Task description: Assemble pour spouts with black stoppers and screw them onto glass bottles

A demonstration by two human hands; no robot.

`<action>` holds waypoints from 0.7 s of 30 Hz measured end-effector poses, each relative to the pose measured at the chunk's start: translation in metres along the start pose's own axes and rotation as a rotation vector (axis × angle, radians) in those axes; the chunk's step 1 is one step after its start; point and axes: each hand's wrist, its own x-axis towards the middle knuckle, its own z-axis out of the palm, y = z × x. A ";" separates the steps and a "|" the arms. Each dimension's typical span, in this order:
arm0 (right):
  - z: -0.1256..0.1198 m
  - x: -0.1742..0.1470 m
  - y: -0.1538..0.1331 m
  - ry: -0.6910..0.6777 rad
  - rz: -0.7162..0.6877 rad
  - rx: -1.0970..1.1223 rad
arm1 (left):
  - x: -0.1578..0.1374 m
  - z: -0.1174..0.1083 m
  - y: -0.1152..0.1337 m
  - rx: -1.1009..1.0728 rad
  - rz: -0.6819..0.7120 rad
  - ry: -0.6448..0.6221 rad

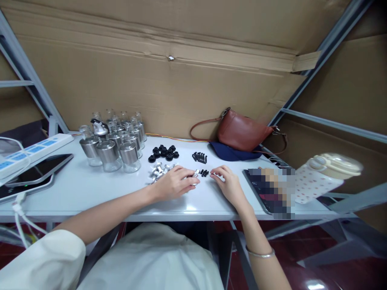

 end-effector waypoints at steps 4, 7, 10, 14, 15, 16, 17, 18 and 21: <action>0.002 -0.001 0.001 -0.089 0.054 0.045 | -0.001 0.001 -0.001 -0.014 -0.001 -0.029; 0.005 -0.001 0.002 -0.132 0.059 0.050 | -0.001 0.000 -0.001 -0.019 -0.003 -0.036; 0.007 -0.002 0.003 -0.154 0.076 0.072 | 0.000 0.000 -0.001 -0.013 -0.010 -0.064; 0.005 -0.003 0.006 -0.157 0.092 0.076 | 0.000 0.001 -0.001 -0.020 -0.019 -0.085; 0.005 -0.003 0.005 -0.153 0.078 0.066 | 0.000 0.001 -0.001 -0.020 -0.019 -0.082; 0.004 -0.003 0.005 -0.153 0.061 0.054 | 0.000 0.001 -0.001 -0.019 -0.019 -0.078; 0.003 -0.003 0.004 -0.157 0.045 0.045 | 0.000 0.001 -0.001 -0.018 -0.018 -0.073; 0.003 -0.003 0.002 -0.164 0.032 0.039 | 0.000 0.000 -0.001 -0.018 -0.018 -0.069; 0.003 -0.003 -0.005 -0.178 0.003 0.029 | 0.001 0.000 0.000 -0.018 -0.013 -0.056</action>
